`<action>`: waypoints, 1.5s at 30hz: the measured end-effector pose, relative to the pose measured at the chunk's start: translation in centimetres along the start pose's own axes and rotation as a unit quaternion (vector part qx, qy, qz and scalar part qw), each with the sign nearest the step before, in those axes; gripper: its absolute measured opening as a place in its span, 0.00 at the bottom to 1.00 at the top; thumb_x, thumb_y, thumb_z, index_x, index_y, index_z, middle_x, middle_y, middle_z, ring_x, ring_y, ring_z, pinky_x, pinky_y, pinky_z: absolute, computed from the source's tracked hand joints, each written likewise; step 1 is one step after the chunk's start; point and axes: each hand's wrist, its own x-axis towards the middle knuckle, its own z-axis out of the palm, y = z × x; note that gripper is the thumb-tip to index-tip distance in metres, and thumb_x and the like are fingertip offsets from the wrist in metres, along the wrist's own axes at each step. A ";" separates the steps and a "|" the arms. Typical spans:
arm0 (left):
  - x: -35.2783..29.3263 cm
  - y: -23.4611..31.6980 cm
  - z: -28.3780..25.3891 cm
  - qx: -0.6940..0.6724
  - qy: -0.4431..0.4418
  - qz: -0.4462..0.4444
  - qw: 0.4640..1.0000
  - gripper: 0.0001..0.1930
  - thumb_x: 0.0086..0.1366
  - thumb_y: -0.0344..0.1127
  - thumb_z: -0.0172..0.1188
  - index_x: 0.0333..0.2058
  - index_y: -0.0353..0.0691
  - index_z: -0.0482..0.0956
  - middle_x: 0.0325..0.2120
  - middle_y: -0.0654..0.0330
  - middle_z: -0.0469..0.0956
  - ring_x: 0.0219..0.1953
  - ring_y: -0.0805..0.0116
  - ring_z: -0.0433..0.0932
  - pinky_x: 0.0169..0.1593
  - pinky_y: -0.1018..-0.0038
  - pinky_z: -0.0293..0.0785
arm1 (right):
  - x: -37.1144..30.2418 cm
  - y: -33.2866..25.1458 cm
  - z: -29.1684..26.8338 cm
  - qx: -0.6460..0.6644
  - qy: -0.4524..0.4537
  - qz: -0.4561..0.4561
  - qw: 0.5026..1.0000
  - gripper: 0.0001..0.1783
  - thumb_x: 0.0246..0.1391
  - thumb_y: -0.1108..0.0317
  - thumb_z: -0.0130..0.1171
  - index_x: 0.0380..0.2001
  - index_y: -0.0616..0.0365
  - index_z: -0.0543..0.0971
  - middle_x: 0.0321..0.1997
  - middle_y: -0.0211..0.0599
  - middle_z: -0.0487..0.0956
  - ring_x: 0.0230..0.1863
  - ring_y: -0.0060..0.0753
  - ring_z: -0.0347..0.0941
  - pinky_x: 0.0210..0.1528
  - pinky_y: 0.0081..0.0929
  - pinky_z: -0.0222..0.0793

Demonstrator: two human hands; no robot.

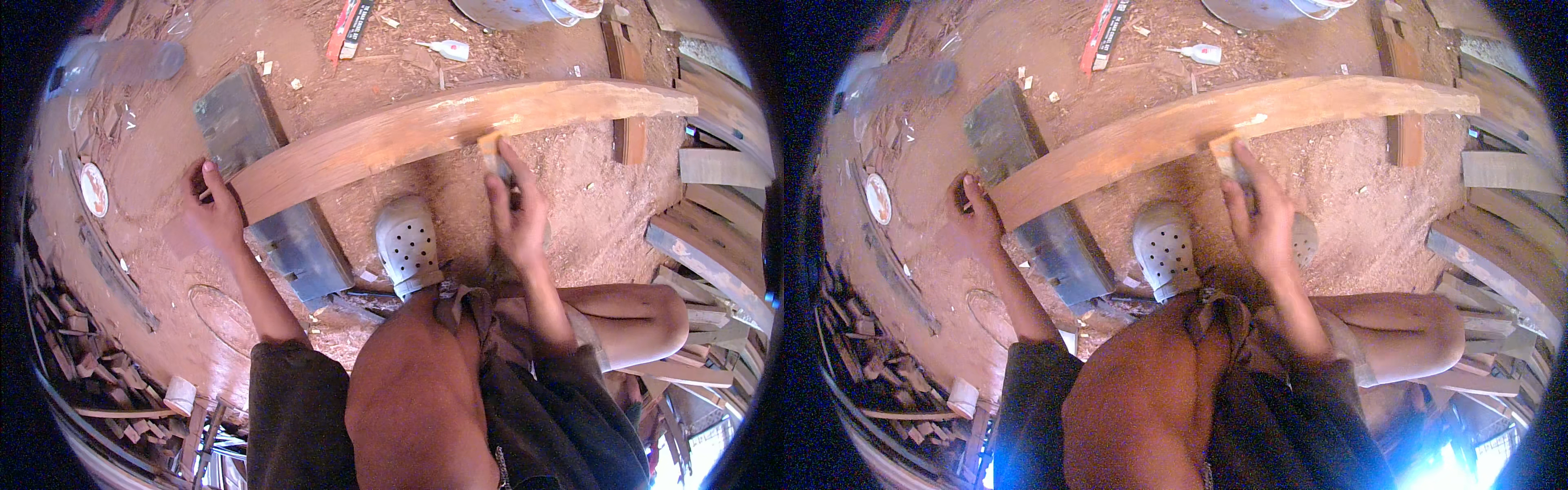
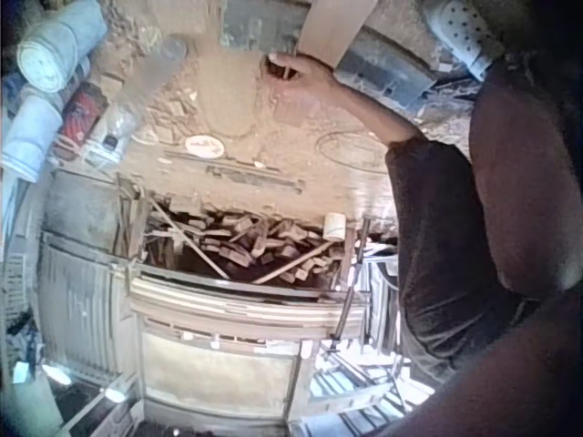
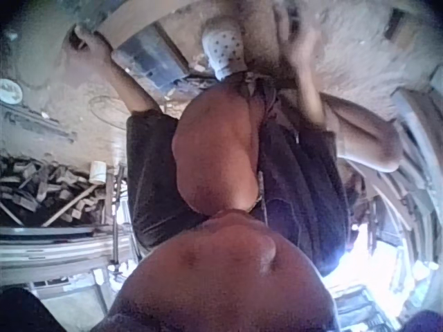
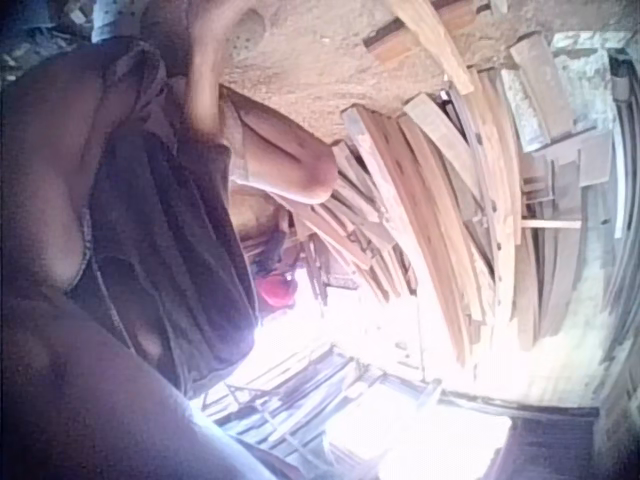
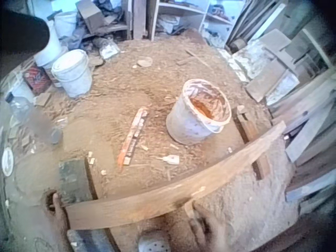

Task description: The person applies a brown finish to a long, curved wooden piece using a small brush. They repeatedly dip the brush into a bucket of finish and spread it along the wood's surface, occasionally adjusting the wood's position on the floor.

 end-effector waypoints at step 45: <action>-0.1 1.1 -0.2 0.020 -0.010 -0.015 1.000 0.16 0.68 0.44 0.60 0.42 0.35 0.82 0.32 0.53 0.84 0.35 0.65 0.83 0.40 0.70 0.77 | -1.8 -2.9 2.3 0.126 -0.119 -0.028 0.984 0.29 0.62 0.66 0.60 0.65 0.56 0.69 0.30 0.38 0.78 0.26 0.28 0.75 0.27 0.29 0.74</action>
